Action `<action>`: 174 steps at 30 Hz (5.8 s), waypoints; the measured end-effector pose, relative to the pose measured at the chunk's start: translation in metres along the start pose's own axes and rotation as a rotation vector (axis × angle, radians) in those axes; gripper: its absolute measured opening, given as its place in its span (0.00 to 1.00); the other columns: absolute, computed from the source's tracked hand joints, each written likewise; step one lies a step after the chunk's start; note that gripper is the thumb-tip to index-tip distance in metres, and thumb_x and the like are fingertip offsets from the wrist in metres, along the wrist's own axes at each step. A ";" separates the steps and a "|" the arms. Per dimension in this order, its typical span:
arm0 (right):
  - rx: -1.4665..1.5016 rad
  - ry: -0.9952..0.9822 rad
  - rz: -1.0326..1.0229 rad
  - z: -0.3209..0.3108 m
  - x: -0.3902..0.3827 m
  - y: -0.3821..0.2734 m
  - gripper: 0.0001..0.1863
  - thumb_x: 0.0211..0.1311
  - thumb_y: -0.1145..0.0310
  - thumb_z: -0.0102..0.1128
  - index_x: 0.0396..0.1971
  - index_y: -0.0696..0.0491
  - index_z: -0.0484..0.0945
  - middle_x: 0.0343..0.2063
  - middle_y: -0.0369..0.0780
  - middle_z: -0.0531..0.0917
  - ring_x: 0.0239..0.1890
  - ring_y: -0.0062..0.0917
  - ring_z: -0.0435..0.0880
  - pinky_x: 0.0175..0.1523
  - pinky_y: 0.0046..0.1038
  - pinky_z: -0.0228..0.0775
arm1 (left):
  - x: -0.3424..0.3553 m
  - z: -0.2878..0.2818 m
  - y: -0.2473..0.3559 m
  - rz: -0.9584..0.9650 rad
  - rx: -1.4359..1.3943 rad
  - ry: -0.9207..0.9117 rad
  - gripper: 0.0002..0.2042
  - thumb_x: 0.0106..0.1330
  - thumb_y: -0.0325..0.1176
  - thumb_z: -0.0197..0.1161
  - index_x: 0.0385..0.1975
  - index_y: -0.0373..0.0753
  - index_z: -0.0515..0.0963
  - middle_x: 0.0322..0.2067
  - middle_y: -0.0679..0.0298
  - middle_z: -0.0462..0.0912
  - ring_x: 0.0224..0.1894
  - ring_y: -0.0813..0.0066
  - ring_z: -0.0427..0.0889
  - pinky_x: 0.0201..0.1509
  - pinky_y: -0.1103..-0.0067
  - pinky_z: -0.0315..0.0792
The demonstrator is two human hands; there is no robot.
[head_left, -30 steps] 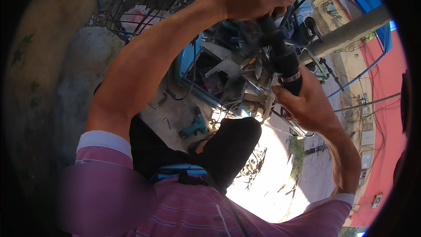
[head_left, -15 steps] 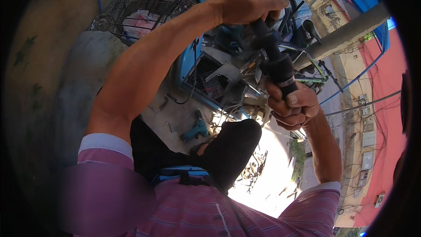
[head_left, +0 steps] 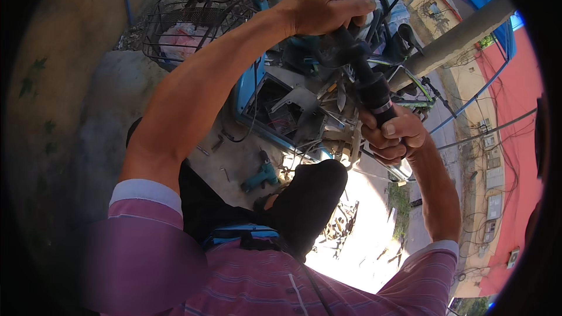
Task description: The person repairs a bicycle handlebar assembly using an Allen key and a cordless drill. They tighten bolts on the handlebar grip and brake lever, then use the drill to secure a blue plastic component on the handlebar stem.
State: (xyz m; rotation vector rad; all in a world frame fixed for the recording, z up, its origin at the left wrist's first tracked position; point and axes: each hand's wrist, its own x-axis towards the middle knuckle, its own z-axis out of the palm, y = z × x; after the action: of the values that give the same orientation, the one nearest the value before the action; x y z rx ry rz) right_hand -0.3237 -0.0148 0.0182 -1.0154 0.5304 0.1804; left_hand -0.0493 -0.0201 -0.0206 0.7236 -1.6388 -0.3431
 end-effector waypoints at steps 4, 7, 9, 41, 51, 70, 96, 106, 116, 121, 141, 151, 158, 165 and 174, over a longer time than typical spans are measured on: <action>0.007 0.021 -0.013 0.004 0.005 0.008 0.17 0.57 0.70 0.63 0.42 0.57 0.66 0.17 0.35 0.70 0.10 0.13 0.66 0.13 0.20 0.60 | 0.001 -0.003 -0.007 0.054 -0.003 0.033 0.20 0.73 0.46 0.54 0.28 0.38 0.83 0.14 0.70 0.74 0.19 0.85 0.72 0.26 0.81 0.66; -0.644 0.424 -0.084 0.024 0.006 0.001 0.17 0.58 0.69 0.63 0.42 0.59 0.66 0.19 0.42 0.74 0.14 0.26 0.74 0.20 0.30 0.66 | -0.006 -0.014 -0.010 -0.007 0.019 -0.007 0.20 0.72 0.50 0.54 0.31 0.41 0.85 0.21 0.67 0.80 0.24 0.76 0.77 0.30 0.73 0.72; -1.426 0.833 -0.301 0.047 0.013 0.011 0.18 0.59 0.68 0.62 0.41 0.61 0.66 0.21 0.49 0.77 0.19 0.37 0.79 0.28 0.38 0.71 | -0.002 -0.014 -0.015 0.016 0.049 -0.009 0.20 0.73 0.48 0.54 0.31 0.40 0.85 0.18 0.67 0.78 0.23 0.79 0.77 0.29 0.76 0.71; -0.010 0.021 -0.055 -0.014 -0.021 0.021 0.20 0.55 0.68 0.66 0.44 0.58 0.68 0.16 0.33 0.70 0.10 0.11 0.64 0.12 0.17 0.55 | -0.011 0.011 -0.012 -0.146 -0.125 -0.080 0.20 0.73 0.44 0.52 0.25 0.34 0.81 0.16 0.67 0.77 0.20 0.82 0.74 0.26 0.80 0.67; -1.563 1.067 -0.206 0.030 -0.017 0.030 0.23 0.60 0.70 0.64 0.50 0.61 0.64 0.27 0.56 0.81 0.30 0.51 0.84 0.36 0.43 0.72 | -0.003 0.011 -0.025 -0.153 -0.024 -0.081 0.19 0.72 0.43 0.52 0.25 0.35 0.80 0.17 0.64 0.77 0.22 0.79 0.74 0.28 0.79 0.68; -1.498 1.008 -0.221 0.022 -0.038 0.032 0.19 0.60 0.71 0.62 0.47 0.60 0.66 0.26 0.55 0.81 0.30 0.45 0.85 0.38 0.41 0.72 | 0.004 0.004 -0.033 -0.232 -0.106 -0.123 0.19 0.72 0.44 0.52 0.26 0.34 0.79 0.16 0.68 0.75 0.20 0.81 0.73 0.26 0.80 0.66; -1.563 1.136 -0.261 0.001 -0.054 0.054 0.25 0.57 0.75 0.62 0.54 0.59 0.66 0.27 0.52 0.81 0.28 0.43 0.84 0.34 0.36 0.72 | 0.009 0.011 -0.029 -0.180 0.029 -0.167 0.20 0.74 0.43 0.51 0.26 0.34 0.80 0.18 0.67 0.78 0.23 0.81 0.76 0.30 0.82 0.69; -0.581 0.339 0.048 -0.022 -0.076 0.028 0.23 0.55 0.71 0.68 0.49 0.60 0.70 0.21 0.39 0.78 0.17 0.22 0.76 0.22 0.26 0.69 | 0.008 -0.006 -0.027 -0.161 0.034 -0.190 0.20 0.74 0.43 0.51 0.26 0.35 0.81 0.19 0.66 0.79 0.23 0.82 0.74 0.30 0.82 0.68; 0.175 -0.170 -0.569 -0.041 -0.049 0.204 0.26 0.50 0.58 0.71 0.39 0.65 0.74 0.23 0.42 0.77 0.19 0.20 0.75 0.21 0.21 0.67 | 0.038 0.001 -0.063 -0.161 0.074 -0.139 0.20 0.72 0.44 0.53 0.25 0.35 0.81 0.14 0.75 0.69 0.17 0.87 0.64 0.21 0.84 0.56; 0.358 -0.334 -0.702 -0.031 0.015 0.212 0.29 0.46 0.52 0.69 0.37 0.64 0.75 0.23 0.40 0.76 0.17 0.19 0.75 0.18 0.19 0.65 | 0.044 0.024 -0.049 -0.299 0.077 -0.116 0.20 0.72 0.45 0.53 0.25 0.36 0.82 0.13 0.75 0.71 0.15 0.85 0.65 0.19 0.82 0.56; 0.773 -0.804 -0.650 -0.031 0.071 0.226 0.27 0.50 0.55 0.69 0.35 0.65 0.71 0.17 0.39 0.74 0.10 0.19 0.72 0.12 0.19 0.64 | 0.045 0.017 -0.059 -0.215 0.007 -0.105 0.19 0.71 0.45 0.57 0.27 0.36 0.81 0.22 0.66 0.78 0.24 0.81 0.73 0.28 0.81 0.66; 0.435 -0.557 -0.748 -0.031 0.070 0.222 0.27 0.46 0.60 0.73 0.40 0.64 0.75 0.19 0.40 0.78 0.15 0.20 0.76 0.18 0.21 0.69 | 0.037 0.024 -0.049 -0.237 0.086 -0.053 0.18 0.70 0.47 0.57 0.27 0.38 0.81 0.22 0.67 0.79 0.24 0.81 0.73 0.28 0.80 0.65; -0.391 -0.299 -0.970 -0.044 0.074 0.203 0.18 0.44 0.68 0.77 0.36 0.58 0.83 0.30 0.39 0.86 0.30 0.25 0.86 0.36 0.25 0.77 | 0.038 0.021 -0.056 -0.155 0.057 -0.106 0.19 0.71 0.48 0.57 0.28 0.38 0.81 0.22 0.68 0.78 0.25 0.80 0.72 0.29 0.78 0.65; -0.491 -0.265 -0.981 -0.045 0.076 0.198 0.15 0.45 0.70 0.78 0.35 0.54 0.85 0.34 0.40 0.87 0.32 0.27 0.87 0.39 0.27 0.78 | 0.038 0.022 -0.060 -0.189 0.032 -0.065 0.20 0.70 0.50 0.58 0.29 0.38 0.81 0.22 0.69 0.77 0.24 0.81 0.72 0.29 0.80 0.65; -0.554 -0.072 -0.660 -0.035 0.089 0.212 0.19 0.46 0.70 0.73 0.41 0.52 0.81 0.33 0.36 0.85 0.37 0.25 0.85 0.45 0.33 0.76 | 0.040 0.014 -0.055 -0.300 -0.013 -0.140 0.18 0.71 0.44 0.54 0.29 0.36 0.81 0.21 0.71 0.76 0.22 0.84 0.70 0.25 0.82 0.63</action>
State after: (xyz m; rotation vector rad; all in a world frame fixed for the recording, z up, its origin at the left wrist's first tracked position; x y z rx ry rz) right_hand -0.3400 0.0579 -0.2022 -1.6642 0.0497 -0.2389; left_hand -0.0501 -0.0891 -0.0255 0.9560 -1.6575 -0.6295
